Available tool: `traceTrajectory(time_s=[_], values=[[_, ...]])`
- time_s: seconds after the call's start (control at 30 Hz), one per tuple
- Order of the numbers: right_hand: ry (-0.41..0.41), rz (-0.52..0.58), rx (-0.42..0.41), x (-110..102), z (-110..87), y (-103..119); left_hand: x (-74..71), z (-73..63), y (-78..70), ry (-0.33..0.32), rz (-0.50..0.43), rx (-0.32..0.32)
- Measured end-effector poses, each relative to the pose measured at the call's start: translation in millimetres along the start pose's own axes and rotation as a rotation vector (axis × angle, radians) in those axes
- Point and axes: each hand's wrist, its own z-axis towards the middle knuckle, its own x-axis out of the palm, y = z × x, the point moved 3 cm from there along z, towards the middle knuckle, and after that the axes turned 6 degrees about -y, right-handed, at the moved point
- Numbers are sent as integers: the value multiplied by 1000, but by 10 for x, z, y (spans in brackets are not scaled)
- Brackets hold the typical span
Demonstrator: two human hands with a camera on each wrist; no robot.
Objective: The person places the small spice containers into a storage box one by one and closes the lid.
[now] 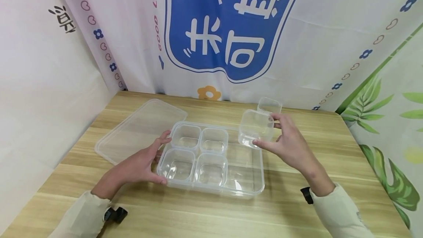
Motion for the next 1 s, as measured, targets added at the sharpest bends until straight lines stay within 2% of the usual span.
traceTrajectory(time_s=[0.53,0.8,1.0], values=[[71,-37,-101,221,-21,1,4,-9,-3,-6,13,7],[92,-40,-123,283,-6,-57,1,-7,-13,-6,-5,7],[112,-45,-108,325,-2,-121,4,-3,-14,-4,-4,5]])
